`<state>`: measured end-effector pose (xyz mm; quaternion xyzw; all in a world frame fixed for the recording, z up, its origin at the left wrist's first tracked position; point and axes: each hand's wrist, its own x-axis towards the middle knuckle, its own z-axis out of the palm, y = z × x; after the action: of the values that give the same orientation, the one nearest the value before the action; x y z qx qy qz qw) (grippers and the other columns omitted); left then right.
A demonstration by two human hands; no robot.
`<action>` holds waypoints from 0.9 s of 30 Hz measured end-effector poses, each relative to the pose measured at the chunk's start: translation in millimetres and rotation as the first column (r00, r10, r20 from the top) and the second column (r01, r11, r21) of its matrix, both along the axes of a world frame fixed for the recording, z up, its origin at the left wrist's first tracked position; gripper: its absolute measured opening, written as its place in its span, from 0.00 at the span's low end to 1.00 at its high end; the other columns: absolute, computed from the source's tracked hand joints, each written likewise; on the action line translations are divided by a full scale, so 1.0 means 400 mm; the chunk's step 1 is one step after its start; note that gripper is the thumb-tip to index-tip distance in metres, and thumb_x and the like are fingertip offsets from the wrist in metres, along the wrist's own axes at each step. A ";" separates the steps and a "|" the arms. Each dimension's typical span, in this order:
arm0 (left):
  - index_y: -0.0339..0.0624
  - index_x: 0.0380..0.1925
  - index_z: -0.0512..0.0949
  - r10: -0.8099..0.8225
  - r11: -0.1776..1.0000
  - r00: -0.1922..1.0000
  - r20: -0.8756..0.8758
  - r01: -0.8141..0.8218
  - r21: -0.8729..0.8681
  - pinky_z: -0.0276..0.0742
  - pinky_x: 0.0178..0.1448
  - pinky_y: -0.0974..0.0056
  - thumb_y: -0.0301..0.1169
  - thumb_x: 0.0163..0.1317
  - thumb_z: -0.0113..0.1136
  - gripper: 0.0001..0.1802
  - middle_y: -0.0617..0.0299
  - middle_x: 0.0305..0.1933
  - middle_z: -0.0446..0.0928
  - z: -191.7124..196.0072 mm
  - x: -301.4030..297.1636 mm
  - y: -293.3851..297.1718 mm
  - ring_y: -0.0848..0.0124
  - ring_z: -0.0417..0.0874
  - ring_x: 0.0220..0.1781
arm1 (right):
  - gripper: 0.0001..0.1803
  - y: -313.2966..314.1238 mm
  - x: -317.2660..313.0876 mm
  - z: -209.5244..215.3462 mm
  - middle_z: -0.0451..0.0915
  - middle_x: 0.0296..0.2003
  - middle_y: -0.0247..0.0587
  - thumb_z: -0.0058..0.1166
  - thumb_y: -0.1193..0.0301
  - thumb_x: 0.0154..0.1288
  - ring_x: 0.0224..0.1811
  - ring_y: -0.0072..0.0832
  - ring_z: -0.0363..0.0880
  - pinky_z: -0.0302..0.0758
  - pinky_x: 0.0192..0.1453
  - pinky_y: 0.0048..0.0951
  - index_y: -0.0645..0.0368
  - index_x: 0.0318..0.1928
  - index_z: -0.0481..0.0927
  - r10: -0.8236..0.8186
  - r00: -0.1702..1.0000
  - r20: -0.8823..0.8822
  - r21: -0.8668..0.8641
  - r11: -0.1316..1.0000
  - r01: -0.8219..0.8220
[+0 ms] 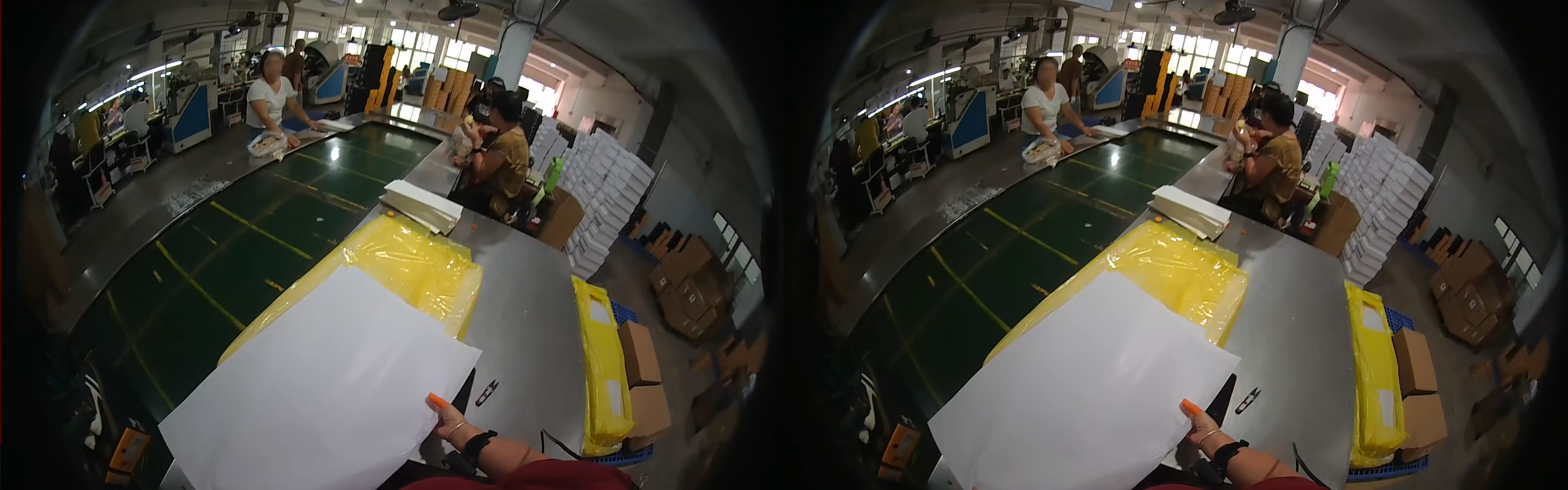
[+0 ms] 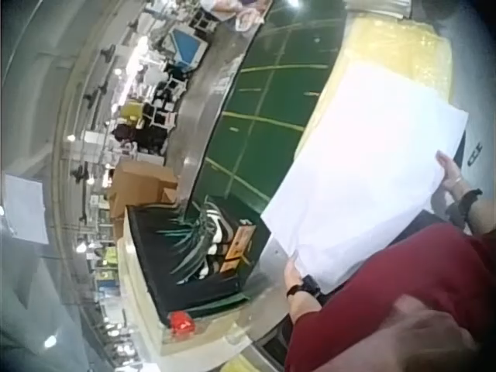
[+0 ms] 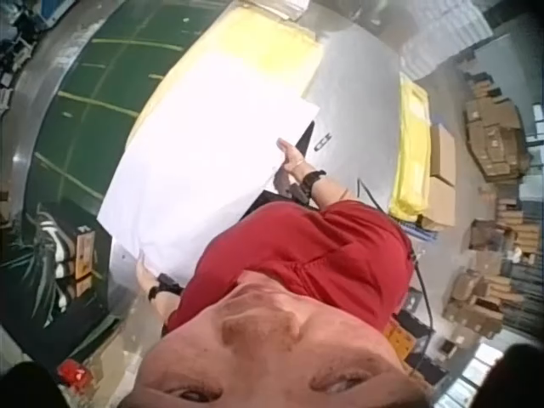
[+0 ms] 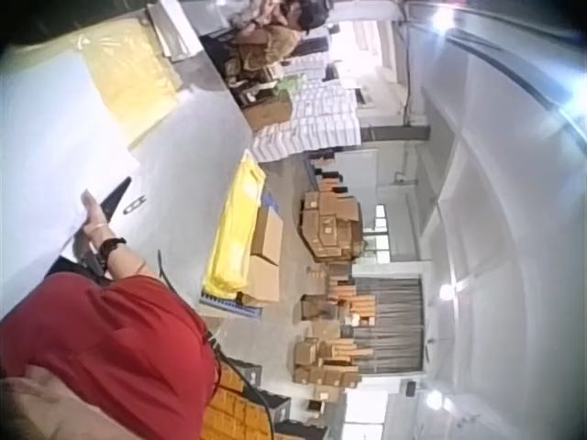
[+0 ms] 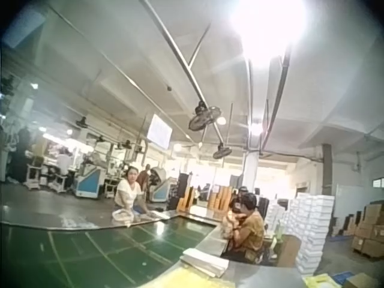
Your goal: Wrapping individual shoes in white protective paper and placing them on a conveyor belt.
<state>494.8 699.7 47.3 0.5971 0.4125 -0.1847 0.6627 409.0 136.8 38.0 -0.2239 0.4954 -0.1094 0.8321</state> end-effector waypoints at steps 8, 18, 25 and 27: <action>0.30 0.56 0.71 -0.382 0.921 0.753 0.536 0.264 0.285 0.63 0.63 0.59 0.31 0.49 0.53 0.31 0.46 0.56 0.71 0.260 -0.055 -0.054 0.56 0.73 0.56 | 0.21 -0.016 0.050 0.109 0.78 0.48 0.43 0.56 0.68 0.60 0.48 0.35 0.78 0.74 0.56 0.35 0.61 0.53 0.71 0.216 0.976 0.029 -0.203 0.957 -0.206; 0.34 0.57 0.70 -0.693 0.672 0.699 0.178 0.535 0.512 0.63 0.65 0.61 0.12 0.56 0.41 0.26 0.48 0.55 0.73 0.228 -0.162 -0.112 0.60 0.72 0.57 | 0.21 -0.050 0.049 0.059 0.77 0.48 0.47 0.52 0.69 0.61 0.48 0.40 0.78 0.75 0.57 0.41 0.63 0.53 0.70 0.139 0.989 0.048 -0.072 0.988 -0.136; 0.31 0.57 0.66 -0.210 0.938 0.959 -0.188 0.143 -0.316 0.70 0.60 0.46 0.41 0.64 0.53 0.28 0.47 0.56 0.72 -0.064 -0.113 0.047 0.52 0.74 0.56 | 0.21 -0.061 0.016 0.037 0.77 0.48 0.44 0.58 0.68 0.57 0.49 0.39 0.78 0.76 0.53 0.41 0.59 0.51 0.73 0.186 0.979 0.090 -0.033 0.983 -0.183; 0.32 0.57 0.66 -0.246 0.914 0.948 -0.202 0.158 -0.374 0.70 0.60 0.46 0.43 0.64 0.54 0.29 0.48 0.57 0.72 -0.057 -0.150 0.054 0.52 0.73 0.58 | 0.23 -0.062 0.010 0.043 0.78 0.47 0.43 0.60 0.67 0.56 0.48 0.38 0.78 0.76 0.54 0.42 0.57 0.53 0.72 0.158 0.977 0.144 0.025 0.986 -0.164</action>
<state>434.8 721.3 24.5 0.4810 0.3866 -0.3957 0.6802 413.1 112.0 55.2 -0.2395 0.4175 -0.0480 0.8752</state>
